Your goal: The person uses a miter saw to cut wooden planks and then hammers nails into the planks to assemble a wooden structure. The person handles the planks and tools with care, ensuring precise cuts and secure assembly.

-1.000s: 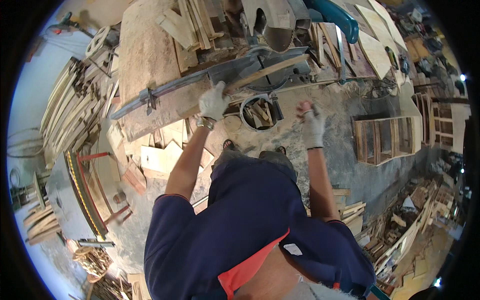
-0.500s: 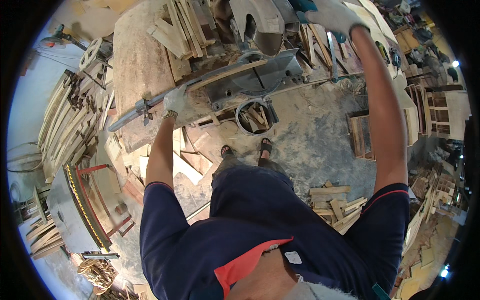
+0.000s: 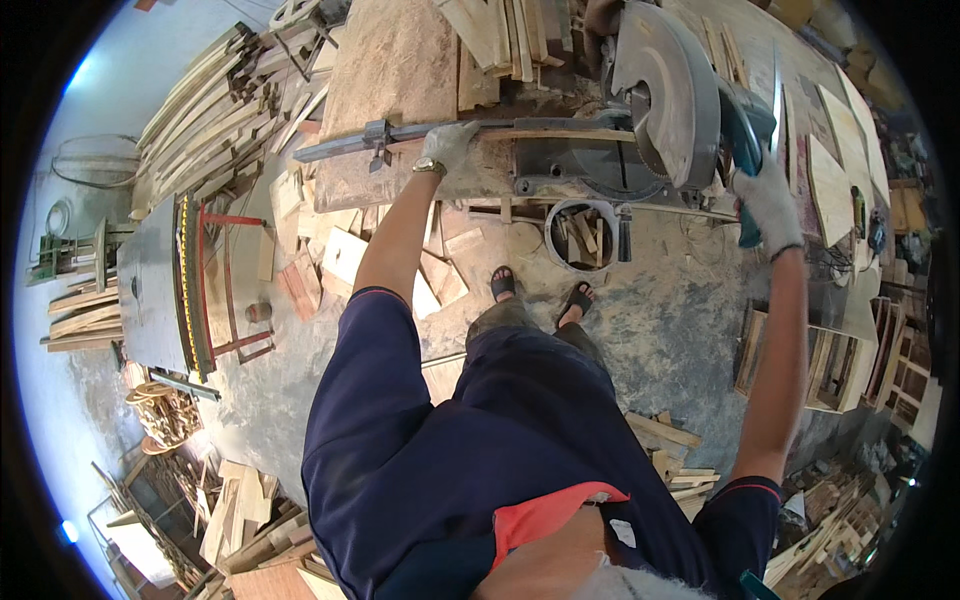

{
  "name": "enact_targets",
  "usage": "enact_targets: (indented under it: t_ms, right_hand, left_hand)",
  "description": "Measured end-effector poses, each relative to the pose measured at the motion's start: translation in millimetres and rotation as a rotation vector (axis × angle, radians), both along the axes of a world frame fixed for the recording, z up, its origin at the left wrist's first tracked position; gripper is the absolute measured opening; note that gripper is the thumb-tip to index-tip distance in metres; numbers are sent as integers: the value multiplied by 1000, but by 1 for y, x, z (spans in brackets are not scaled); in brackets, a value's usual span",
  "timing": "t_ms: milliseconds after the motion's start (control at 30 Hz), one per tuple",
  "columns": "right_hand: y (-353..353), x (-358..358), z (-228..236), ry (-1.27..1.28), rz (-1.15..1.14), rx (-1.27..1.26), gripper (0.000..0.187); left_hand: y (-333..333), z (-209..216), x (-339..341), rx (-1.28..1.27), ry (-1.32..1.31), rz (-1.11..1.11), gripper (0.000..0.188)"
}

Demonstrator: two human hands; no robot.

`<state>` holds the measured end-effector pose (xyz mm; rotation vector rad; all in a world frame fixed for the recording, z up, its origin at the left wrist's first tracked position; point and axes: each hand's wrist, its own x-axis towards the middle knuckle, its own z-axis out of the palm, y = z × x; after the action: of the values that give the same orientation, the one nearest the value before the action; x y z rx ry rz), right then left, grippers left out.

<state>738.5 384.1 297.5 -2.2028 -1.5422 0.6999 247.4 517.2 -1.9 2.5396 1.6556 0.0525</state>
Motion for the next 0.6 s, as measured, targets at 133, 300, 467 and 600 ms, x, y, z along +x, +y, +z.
enact_targets:
  t_ms: [133, 300, 467, 600]
  right_hand:
    - [-25, -10, -39, 70, -85, 69, 53]
    - [-40, 0, -87, -169, -112, 125, 80]
    - [-51, 3, -125, -82, -176, 17, 76]
    - [-60, 13, -167, 10, -176, 34, 74]
  left_hand:
    - [-5, 12, 6, 3, 6, 11, 42]
    - [-1, 19, 15, -80, 74, 62, 47]
    - [-1, 23, 15, -93, 77, 41, 41]
    - [0, 22, 15, -86, 23, 40, 33]
